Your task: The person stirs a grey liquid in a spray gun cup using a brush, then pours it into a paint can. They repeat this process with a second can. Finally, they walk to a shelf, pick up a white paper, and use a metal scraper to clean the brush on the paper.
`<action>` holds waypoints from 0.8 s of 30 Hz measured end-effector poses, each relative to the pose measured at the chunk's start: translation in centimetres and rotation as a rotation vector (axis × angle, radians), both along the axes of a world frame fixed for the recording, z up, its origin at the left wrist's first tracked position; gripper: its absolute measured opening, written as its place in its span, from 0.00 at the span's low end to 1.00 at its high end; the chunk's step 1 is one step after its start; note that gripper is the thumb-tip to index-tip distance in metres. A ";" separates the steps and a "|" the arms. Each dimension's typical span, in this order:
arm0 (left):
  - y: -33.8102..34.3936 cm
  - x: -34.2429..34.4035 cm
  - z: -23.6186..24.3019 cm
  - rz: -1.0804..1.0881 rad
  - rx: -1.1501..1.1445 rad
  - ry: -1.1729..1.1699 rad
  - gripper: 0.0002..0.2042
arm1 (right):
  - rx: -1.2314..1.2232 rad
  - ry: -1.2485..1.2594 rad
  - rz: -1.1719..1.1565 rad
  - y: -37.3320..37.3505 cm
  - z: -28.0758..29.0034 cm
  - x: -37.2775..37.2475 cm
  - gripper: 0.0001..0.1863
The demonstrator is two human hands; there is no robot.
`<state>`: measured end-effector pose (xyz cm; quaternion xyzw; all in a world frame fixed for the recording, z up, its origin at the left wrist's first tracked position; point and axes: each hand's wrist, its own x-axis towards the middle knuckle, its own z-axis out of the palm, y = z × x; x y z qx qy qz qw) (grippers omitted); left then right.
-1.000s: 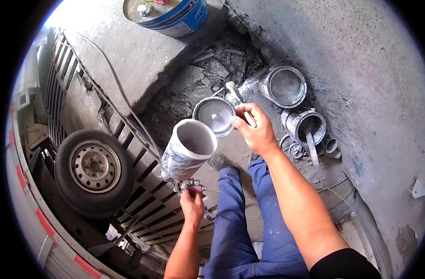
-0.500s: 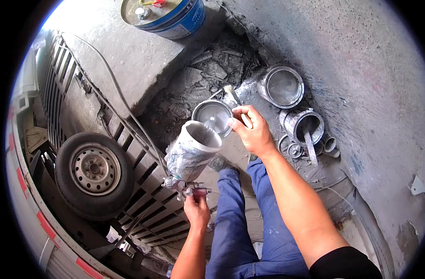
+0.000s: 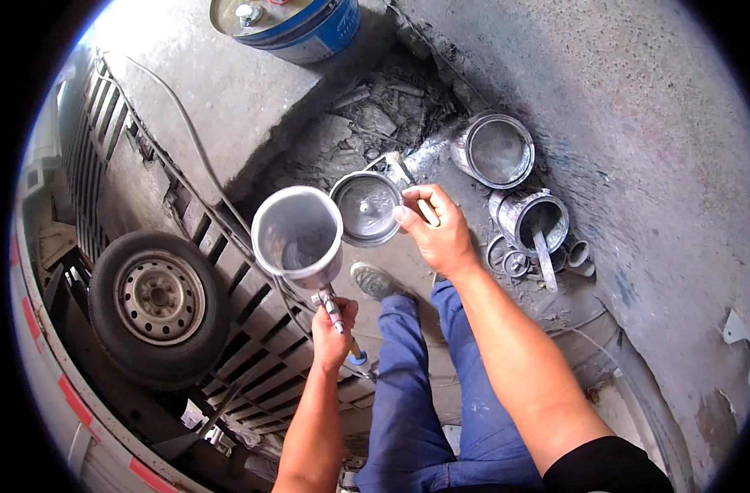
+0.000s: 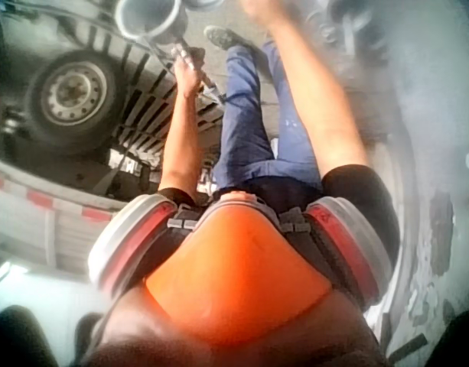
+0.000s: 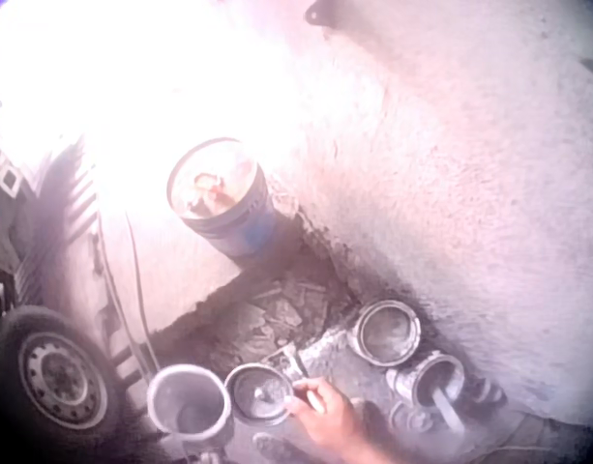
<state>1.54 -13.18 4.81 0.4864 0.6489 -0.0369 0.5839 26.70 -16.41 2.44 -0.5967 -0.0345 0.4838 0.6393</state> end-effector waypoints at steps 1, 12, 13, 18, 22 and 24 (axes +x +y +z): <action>0.6 0.2 -0.2 -0.053 0.036 -0.060 0.05 | -0.020 0.000 -0.014 -0.1 0.0 -0.1 0.11; 6.4 5.7 0.3 0.060 0.159 -0.264 0.09 | -0.117 -0.081 0.005 -0.8 0.6 -3.4 0.13; 6.7 5.9 0.1 0.036 0.163 -0.275 0.08 | -0.110 -0.062 -0.011 -1.0 0.5 -3.7 0.13; 7.0 6.5 0.8 0.053 0.160 -0.302 0.07 | -0.115 -0.021 -0.039 -1.3 1.0 -4.4 0.17; 7.0 5.8 0.9 0.080 0.154 -0.340 0.07 | -0.140 -0.089 -0.089 -2.9 2.5 -1.6 0.24; 7.3 5.4 0.8 0.061 0.125 -0.292 0.07 | -0.106 -0.115 -0.107 -4.2 4.3 0.4 0.27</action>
